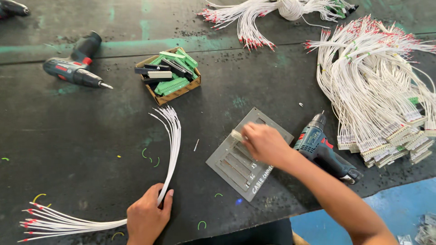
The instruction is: The person inserts stripped white wire ends into a terminal block connector held in a metal jig and uses a cordless screwdriver to tighten the connector's terminal screws one by one. They then lift the finished harness aside, lay out a new bundle of wires, and begin seating the next connector to repeat the process.
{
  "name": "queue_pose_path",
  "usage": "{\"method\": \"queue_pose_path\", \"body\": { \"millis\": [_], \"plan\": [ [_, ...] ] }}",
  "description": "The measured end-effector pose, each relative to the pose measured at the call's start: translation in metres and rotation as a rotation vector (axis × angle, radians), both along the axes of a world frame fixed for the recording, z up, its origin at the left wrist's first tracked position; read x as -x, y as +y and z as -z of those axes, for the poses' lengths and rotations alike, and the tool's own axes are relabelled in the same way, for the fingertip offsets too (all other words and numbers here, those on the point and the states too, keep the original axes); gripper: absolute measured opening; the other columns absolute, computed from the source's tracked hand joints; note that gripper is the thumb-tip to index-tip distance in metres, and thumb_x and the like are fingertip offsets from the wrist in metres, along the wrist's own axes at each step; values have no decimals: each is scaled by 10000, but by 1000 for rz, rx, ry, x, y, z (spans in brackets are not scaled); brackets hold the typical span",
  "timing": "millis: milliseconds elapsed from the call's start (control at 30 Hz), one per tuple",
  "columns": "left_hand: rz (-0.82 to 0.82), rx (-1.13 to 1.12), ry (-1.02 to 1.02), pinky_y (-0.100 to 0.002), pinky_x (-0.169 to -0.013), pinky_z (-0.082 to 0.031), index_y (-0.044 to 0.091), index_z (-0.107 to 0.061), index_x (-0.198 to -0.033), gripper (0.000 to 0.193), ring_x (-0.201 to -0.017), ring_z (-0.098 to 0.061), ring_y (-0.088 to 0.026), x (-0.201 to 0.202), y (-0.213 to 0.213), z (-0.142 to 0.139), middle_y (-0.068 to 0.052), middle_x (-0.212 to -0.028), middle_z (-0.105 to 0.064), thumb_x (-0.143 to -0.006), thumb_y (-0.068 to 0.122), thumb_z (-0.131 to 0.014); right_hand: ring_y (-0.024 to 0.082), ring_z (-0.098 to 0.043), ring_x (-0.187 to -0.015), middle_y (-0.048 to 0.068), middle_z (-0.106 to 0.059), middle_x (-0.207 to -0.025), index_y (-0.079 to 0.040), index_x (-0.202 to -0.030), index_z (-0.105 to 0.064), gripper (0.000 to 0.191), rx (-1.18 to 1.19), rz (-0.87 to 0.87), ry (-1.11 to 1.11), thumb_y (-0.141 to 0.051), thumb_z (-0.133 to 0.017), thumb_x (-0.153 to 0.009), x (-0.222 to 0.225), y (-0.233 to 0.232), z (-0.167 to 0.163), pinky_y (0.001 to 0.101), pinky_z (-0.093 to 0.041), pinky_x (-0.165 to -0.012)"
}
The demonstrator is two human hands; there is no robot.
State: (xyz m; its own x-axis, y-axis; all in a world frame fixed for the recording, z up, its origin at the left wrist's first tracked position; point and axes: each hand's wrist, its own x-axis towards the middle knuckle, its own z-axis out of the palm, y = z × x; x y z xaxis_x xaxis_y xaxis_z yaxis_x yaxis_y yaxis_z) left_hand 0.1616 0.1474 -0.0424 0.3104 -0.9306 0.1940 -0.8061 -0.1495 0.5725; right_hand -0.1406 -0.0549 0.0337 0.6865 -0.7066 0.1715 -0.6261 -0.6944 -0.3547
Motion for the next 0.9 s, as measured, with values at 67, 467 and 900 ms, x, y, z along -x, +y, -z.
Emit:
{"method": "queue_pose_path", "body": {
  "millis": [67,467,900],
  "plan": [
    [5,-4,-14,-414,-521,-521,127,-700,-935,183,-533,-682,-277,1,0,0,-51,-626,-687,-841,278,-741,332,-672,-849,115,-658,-914,-50,-968,-624,164,-89,80,-10,-148,-714,-871,16,21,4,436,-523,-715],
    [-37,16,103,-360,-522,-512,112,-710,-968,164,-518,-682,-226,1,6,1,-42,-669,-712,-871,243,-721,324,-631,-810,126,-587,-875,-24,-856,-607,154,76,169,15,-138,-710,-870,12,42,42,435,-504,-709],
    [13,-48,521,-314,-448,-376,51,-686,-1172,257,-480,-473,-121,9,16,-32,-87,-555,-567,-945,170,-659,278,-653,-776,99,-629,-884,-39,-1047,-682,274,193,92,-55,-241,-707,-864,4,61,14,376,-502,-659]
  ]
}}
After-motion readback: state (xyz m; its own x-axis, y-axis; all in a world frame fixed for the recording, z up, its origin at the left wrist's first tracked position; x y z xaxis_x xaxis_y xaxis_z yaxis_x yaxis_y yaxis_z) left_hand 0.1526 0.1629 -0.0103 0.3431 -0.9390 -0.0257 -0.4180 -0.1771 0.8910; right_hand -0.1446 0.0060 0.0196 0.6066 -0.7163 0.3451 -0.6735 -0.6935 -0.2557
